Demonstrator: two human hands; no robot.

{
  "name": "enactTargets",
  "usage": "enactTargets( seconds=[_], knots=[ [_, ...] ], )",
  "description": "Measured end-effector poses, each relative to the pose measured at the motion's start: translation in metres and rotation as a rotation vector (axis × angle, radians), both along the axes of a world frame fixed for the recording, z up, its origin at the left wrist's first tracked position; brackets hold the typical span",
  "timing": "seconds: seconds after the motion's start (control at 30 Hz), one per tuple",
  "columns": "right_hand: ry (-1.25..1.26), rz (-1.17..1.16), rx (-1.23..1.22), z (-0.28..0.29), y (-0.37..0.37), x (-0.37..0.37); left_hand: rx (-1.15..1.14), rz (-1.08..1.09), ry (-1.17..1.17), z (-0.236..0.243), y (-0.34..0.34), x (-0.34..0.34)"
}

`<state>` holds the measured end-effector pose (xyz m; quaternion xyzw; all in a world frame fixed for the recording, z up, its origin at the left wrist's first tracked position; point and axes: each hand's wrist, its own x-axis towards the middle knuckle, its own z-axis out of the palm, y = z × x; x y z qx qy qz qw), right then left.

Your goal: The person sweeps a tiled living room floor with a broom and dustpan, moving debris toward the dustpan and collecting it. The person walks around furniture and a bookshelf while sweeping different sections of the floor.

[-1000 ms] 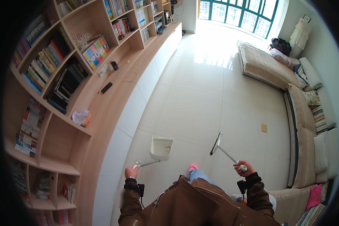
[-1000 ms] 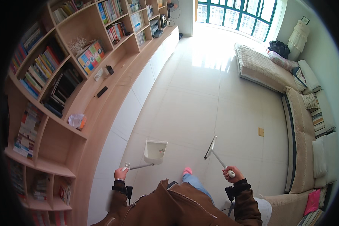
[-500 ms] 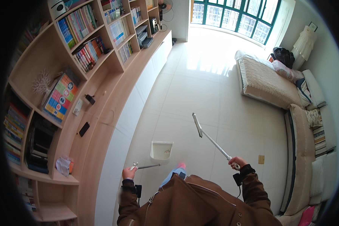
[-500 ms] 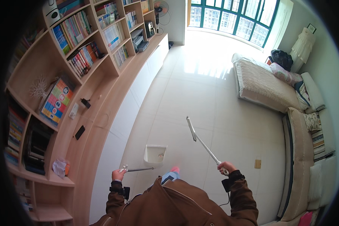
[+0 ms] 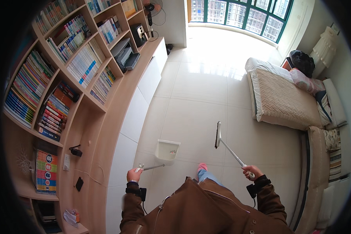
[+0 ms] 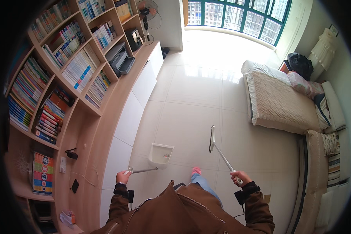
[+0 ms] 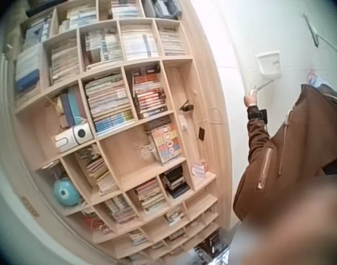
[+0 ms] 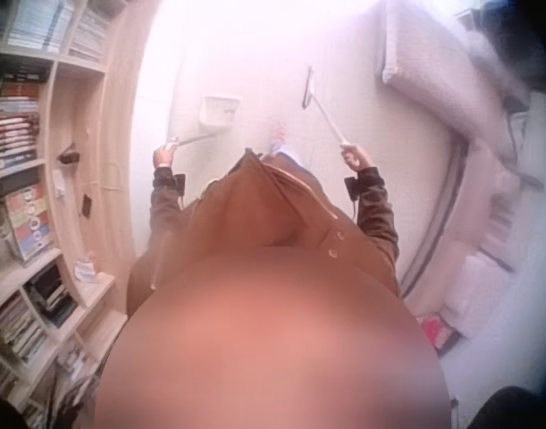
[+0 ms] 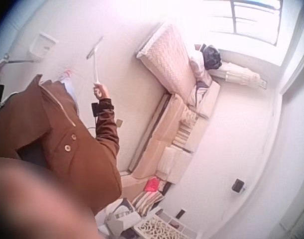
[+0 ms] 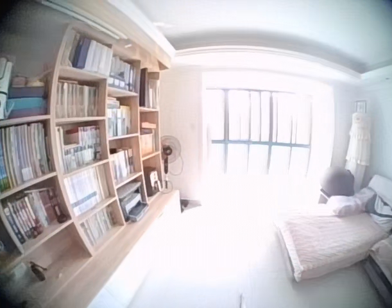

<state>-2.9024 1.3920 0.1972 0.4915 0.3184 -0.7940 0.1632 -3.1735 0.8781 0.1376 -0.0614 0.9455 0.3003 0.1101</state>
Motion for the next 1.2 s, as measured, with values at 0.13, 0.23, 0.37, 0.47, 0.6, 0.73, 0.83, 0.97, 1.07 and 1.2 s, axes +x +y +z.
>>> enactTargets(
  seconds=[0.13, 0.23, 0.37, 0.47, 0.6, 0.73, 0.83, 0.97, 1.07, 1.2],
  knots=[
    [0.018, 0.087, -0.034, 0.027, 0.092, -0.145, 0.039, 0.132, -0.004, 0.012, 0.062, -0.075],
    [0.158, 0.077, -0.101, 0.034, 0.145, -0.25, 0.069, 0.139, 0.068, 0.007, 0.105, -0.134],
    [-0.031, 0.436, 0.297, 0.022, 0.196, -0.377, 0.192, 0.162, 0.021, -0.008, 0.161, -0.238],
    [-0.037, 0.532, 0.387, 0.014, 0.23, -0.461, 0.153, 0.162, -0.012, -0.004, 0.21, -0.329],
    [-0.001, 0.467, 0.327, 0.023, 0.273, -0.556, 0.117, 0.075, -0.055, 0.018, 0.276, -0.444],
    [-0.037, 0.452, 0.286, 0.036, 0.321, -0.644, 0.055, 0.005, -0.069, 0.04, 0.334, -0.545],
    [-0.069, 0.5, 0.3, 0.033, 0.363, -0.72, 0.034, -0.005, -0.076, 0.038, 0.37, -0.608],
    [-0.075, 0.611, 0.293, 0.024, 0.423, -0.845, 0.069, 0.101, -0.09, 0.024, 0.425, -0.673],
    [-0.064, 0.745, 0.271, 0.024, 0.456, -0.946, 0.02, 0.161, -0.088, 0.024, 0.463, -0.722],
    [-0.064, 0.87, 0.313, 0.026, 0.473, -1.076, -0.034, 0.224, -0.119, 0.03, 0.494, -0.764]
  ],
)
